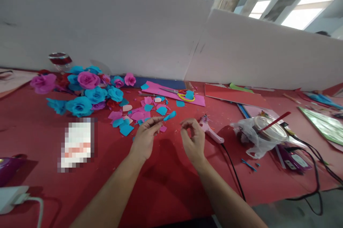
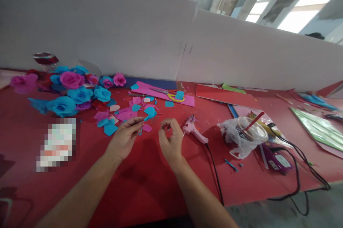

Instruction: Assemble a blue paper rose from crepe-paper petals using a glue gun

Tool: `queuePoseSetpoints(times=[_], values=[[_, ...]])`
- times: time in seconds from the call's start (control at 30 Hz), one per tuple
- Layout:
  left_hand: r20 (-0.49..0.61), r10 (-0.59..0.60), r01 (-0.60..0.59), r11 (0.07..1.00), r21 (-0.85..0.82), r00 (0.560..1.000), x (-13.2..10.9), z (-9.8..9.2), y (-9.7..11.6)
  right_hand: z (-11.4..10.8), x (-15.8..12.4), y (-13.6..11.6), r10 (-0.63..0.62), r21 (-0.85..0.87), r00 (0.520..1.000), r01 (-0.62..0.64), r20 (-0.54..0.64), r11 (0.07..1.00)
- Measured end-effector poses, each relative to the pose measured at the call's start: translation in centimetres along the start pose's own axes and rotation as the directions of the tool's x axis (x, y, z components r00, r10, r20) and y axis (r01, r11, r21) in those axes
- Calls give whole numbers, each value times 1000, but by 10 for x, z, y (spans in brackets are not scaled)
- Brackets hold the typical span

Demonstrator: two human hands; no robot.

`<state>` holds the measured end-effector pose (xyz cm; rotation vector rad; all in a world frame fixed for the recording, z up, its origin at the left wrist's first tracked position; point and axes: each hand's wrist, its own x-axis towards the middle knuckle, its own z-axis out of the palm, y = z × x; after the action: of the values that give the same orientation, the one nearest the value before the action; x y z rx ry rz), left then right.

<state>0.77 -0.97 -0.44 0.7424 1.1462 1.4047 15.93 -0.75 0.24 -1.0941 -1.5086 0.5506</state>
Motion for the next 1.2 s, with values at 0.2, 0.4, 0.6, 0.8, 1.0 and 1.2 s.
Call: queuePoseSetpoints(times=[0.2,0.4,0.6,0.8,1.0,1.2], values=[[30,7,-1,982,-191,1000,-10,15,-8,21,-3,4,253,421,940,-331,231,845],[28,43,-35,970,-241,999,-15,22,-15,22,-4,5,279,391,947,-320,158,863],[51,-4,14,983,-181,999,-15,24,-22,21,-4,1,274,251,955,-294,113,922],[34,-67,72,984,-161,997,-12,20,-17,18,-5,4,250,141,967,-253,42,957],[-62,-1,-15,970,-242,998,-7,15,-7,21,-9,6,143,110,988,-148,57,983],[-54,24,-36,973,-230,998,-9,16,-7,23,-11,8,49,81,997,-54,65,995]])
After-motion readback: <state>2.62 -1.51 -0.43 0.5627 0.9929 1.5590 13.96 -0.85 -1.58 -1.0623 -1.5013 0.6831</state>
